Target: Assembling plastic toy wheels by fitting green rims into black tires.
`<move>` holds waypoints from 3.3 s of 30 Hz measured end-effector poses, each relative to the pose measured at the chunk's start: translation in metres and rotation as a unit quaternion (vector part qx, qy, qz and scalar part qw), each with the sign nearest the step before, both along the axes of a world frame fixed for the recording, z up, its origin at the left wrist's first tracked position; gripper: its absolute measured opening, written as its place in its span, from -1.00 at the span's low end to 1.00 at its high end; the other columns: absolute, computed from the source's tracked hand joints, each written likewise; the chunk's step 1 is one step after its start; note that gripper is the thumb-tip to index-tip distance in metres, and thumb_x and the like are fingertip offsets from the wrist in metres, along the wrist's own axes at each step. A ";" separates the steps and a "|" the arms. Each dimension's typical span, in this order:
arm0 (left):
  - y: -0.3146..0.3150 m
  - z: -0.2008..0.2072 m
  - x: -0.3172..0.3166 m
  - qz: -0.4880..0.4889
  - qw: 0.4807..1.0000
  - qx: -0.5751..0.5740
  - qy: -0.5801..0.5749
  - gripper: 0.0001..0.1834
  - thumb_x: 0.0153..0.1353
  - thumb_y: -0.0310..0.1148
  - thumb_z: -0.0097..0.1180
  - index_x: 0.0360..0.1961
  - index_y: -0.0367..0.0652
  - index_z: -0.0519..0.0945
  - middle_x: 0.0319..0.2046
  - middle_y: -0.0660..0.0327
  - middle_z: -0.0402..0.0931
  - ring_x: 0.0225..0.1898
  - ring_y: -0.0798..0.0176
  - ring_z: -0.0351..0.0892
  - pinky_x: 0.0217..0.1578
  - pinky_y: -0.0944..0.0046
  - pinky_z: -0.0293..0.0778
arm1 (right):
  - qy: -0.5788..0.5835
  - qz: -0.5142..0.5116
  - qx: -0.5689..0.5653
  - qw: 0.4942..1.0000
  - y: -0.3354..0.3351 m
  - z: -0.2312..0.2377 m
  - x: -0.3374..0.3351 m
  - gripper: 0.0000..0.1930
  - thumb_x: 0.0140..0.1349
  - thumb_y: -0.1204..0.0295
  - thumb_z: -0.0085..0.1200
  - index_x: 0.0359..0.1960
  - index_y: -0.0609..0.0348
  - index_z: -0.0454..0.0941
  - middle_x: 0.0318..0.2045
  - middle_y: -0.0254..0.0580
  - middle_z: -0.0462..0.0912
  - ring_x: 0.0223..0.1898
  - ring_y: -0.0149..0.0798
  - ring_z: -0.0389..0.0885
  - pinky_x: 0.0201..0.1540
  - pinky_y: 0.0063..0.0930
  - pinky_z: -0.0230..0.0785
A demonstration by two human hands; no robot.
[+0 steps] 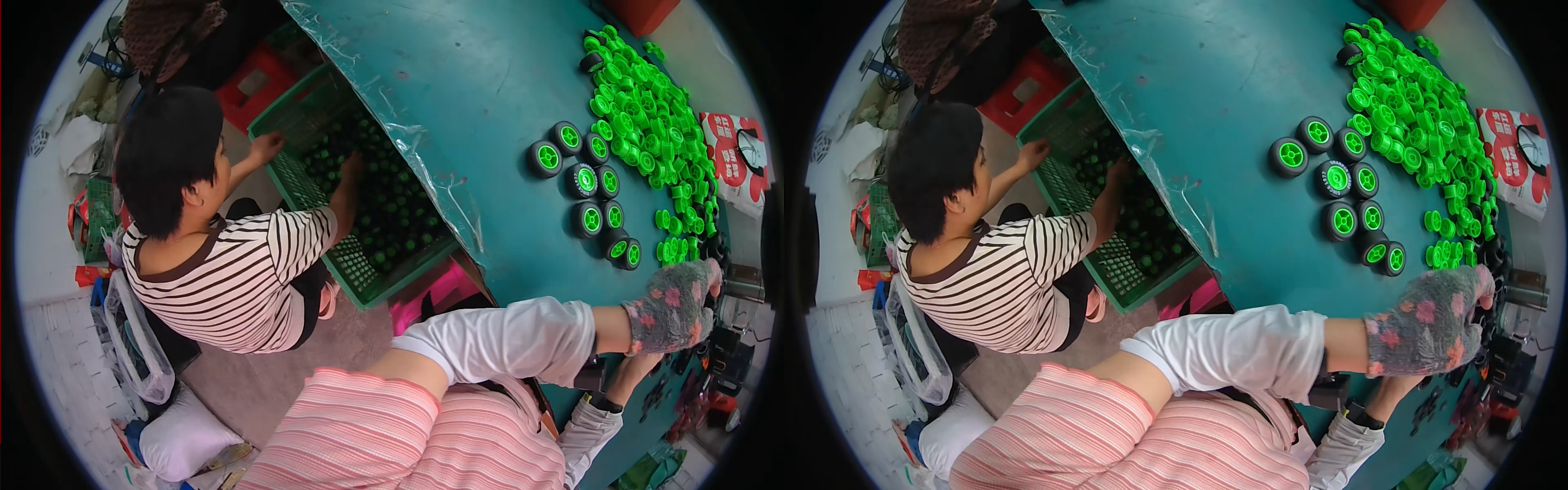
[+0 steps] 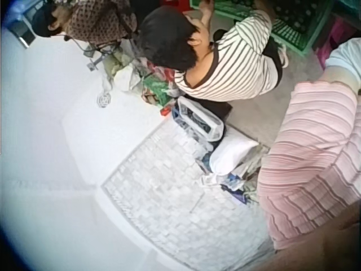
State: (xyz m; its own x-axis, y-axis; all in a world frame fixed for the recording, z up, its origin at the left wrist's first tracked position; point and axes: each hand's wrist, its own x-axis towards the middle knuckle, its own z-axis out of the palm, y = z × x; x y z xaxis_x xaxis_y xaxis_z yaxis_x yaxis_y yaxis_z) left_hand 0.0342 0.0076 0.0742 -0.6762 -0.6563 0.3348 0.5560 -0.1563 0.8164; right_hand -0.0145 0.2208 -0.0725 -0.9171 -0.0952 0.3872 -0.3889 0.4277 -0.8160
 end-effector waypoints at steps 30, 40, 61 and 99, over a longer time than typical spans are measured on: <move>-0.127 -0.048 0.008 -0.050 0.699 -0.696 -0.158 -0.14 0.10 0.20 0.24 0.31 -0.13 0.40 0.31 0.01 0.31 0.42 -0.18 0.13 0.40 -0.23 0.00 | -0.214 0.019 -0.206 0.955 -0.056 0.045 0.011 -0.82 0.49 0.36 0.00 -0.22 0.20 0.55 -0.61 -0.39 0.46 -0.72 -0.64 0.22 -0.66 -0.72 0.09; -0.118 -0.070 -0.022 -0.047 0.545 -0.821 -0.167 -0.59 0.17 -0.27 0.07 0.06 -0.06 0.53 0.03 0.06 0.40 0.19 -0.01 0.38 0.33 -0.31 0.10 | -0.238 0.017 -0.214 0.947 -0.054 0.051 0.014 -0.86 0.47 0.41 0.02 -0.20 0.21 0.55 -0.57 -0.39 0.49 -0.71 -0.65 0.24 -0.64 -0.73 0.09; -0.221 -0.056 0.013 0.065 0.603 -0.737 -0.298 -0.54 0.05 -0.29 0.33 0.01 -0.08 0.56 -0.03 0.09 0.50 0.08 -0.07 0.44 0.11 -0.05 0.34 | -0.245 0.017 -0.181 0.952 -0.057 0.053 0.013 -0.85 0.47 0.39 0.02 -0.19 0.21 0.56 -0.57 -0.42 0.46 -0.69 -0.66 0.23 -0.64 -0.74 0.06; -0.111 -0.106 -0.153 0.225 0.838 -0.401 -0.295 -0.47 0.20 -0.15 0.36 0.09 -0.20 0.52 0.10 -0.09 0.44 0.16 -0.10 0.40 0.19 0.02 0.34 | -0.286 0.022 -0.202 0.936 -0.060 0.059 0.012 -0.90 0.40 0.42 0.11 -0.23 0.17 0.60 -0.59 -0.48 0.51 -0.66 -0.66 0.30 -0.62 -0.71 0.10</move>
